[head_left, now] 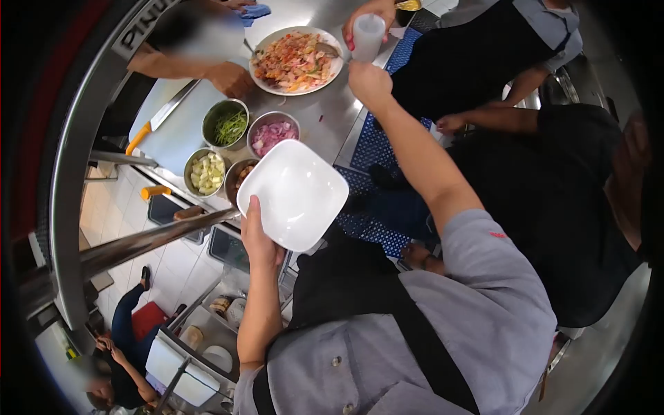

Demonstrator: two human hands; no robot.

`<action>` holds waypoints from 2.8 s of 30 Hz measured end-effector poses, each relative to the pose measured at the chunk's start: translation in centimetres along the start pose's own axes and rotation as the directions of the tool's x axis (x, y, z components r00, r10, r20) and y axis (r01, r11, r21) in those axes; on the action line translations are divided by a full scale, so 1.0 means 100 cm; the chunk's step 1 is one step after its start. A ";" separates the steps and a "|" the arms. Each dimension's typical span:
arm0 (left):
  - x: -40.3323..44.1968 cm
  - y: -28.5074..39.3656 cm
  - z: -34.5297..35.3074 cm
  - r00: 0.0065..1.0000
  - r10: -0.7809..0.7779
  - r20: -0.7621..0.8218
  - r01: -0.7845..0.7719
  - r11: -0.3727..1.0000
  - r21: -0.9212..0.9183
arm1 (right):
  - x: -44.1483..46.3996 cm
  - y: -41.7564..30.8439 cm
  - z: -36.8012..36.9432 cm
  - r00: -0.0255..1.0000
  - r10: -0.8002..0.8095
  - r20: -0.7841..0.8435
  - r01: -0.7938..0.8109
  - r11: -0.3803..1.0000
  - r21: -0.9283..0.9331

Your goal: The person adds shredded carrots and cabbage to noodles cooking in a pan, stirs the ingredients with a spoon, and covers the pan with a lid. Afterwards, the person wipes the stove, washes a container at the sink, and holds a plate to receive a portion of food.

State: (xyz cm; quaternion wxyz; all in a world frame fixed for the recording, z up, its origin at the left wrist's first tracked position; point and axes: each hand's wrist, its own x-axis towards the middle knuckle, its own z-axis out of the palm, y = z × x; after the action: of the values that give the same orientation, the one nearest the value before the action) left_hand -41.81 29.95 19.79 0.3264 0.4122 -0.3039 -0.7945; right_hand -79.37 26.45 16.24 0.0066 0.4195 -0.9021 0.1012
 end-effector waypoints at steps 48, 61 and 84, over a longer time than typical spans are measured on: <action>0.269 0.019 0.116 0.988 0.035 0.151 -0.020 0.995 -0.096 | 0.017 -0.021 -0.063 0.927 -0.374 0.031 0.375 0.923 -0.082; 0.234 0.025 0.092 0.986 0.163 0.041 -0.154 0.974 -0.165 | 0.054 -0.002 -0.050 0.933 -0.316 -0.172 0.264 0.926 -0.270; 0.261 0.029 0.086 0.978 0.208 0.010 -0.207 0.963 0.172 | 0.022 0.002 -0.022 0.955 0.214 0.207 -0.270 0.916 0.297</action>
State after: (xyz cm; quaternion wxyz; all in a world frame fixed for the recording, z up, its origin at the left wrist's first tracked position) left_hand -60.10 9.96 14.15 0.3724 0.4080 -0.4114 -0.7250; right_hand -81.13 25.38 18.59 -0.1515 0.3068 -0.9157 0.2108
